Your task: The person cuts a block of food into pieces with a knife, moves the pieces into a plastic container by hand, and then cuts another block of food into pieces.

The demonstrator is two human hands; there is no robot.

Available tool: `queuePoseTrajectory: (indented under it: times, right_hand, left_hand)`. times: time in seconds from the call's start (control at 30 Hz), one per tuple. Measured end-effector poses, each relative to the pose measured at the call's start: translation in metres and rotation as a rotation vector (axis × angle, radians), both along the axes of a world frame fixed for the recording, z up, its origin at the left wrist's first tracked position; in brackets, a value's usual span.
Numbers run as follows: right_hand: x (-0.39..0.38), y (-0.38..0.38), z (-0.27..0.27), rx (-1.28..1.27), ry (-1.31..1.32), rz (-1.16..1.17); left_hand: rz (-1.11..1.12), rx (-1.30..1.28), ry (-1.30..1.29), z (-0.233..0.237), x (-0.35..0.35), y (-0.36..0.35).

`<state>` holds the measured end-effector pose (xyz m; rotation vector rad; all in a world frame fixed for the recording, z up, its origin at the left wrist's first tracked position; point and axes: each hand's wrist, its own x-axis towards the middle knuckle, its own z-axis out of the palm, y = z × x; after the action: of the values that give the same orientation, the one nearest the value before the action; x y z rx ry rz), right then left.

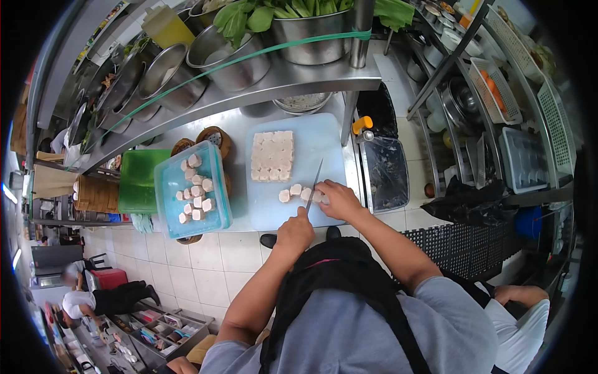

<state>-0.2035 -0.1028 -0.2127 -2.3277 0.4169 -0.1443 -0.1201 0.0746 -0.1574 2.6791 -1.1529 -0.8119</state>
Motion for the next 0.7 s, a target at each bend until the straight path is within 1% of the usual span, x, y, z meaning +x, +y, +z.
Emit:
queuePoseTrajectory:
  times: [0.03, 0.1, 0.2, 0.23, 0.3, 0.37, 0.4, 0.43, 0.47, 0.53, 0.57, 0.6, 0.67, 0.7]
  right_hand:
    - [0.0, 0.0, 0.0, 0.003, 0.001, 0.001]
    - [0.002, 0.0, -0.002, 0.009, 0.007, 0.016]
    - [0.002, 0.0, -0.007, 0.048, -0.037, 0.014]
    - [0.002, -0.002, -0.008, 0.054, -0.032, 0.006]
    - [0.002, -0.002, -0.002, 0.075, -0.02, 0.002]
    - [0.001, -0.003, -0.005, 0.051, -0.057, 0.01]
    - [0.002, -0.001, -0.008, 0.028, -0.088, 0.011]
    - [0.0, 0.001, -0.013, 0.052, -0.096, -0.002]
    - [0.001, -0.003, -0.01, 0.041, -0.103, -0.007]
    - [-0.008, 0.001, -0.007, 0.104, -0.085, -0.019]
    - [-0.014, 0.002, -0.004, 0.078, -0.168, -0.058]
    - [-0.017, -0.001, -0.006, 0.077, -0.171, -0.064]
    - [-0.026, -0.003, -0.013, 0.173, -0.162, -0.099]
    - [-0.027, -0.005, -0.016, 0.226, -0.181, -0.067]
  left_hand:
    - [0.001, 0.003, 0.001, 0.001, 0.0, -0.001]
    - [-0.008, 0.111, 0.032, 0.015, -0.001, -0.007]
    - [-0.012, 0.117, 0.002, 0.013, -0.002, -0.007]
    - [-0.019, 0.122, 0.008, 0.008, -0.001, -0.007]
    - [0.006, -0.013, -0.013, -0.014, -0.003, -0.001]
    - [0.013, -0.024, -0.04, -0.058, -0.003, 0.001]
    - [0.012, -0.033, -0.061, -0.06, 0.0, -0.003]
    - [0.028, 0.013, -0.041, -0.061, 0.003, -0.006]
    - [0.023, 0.002, -0.047, -0.062, 0.008, -0.009]
    - [0.008, -0.029, -0.018, -0.063, 0.013, -0.001]
    - [0.001, -0.035, -0.025, -0.057, 0.018, -0.004]
    - [0.0, -0.053, -0.04, -0.045, 0.02, -0.004]
    - [0.001, -0.08, -0.059, -0.022, 0.015, -0.001]
    - [-0.001, -0.074, -0.052, -0.013, 0.01, 0.0]
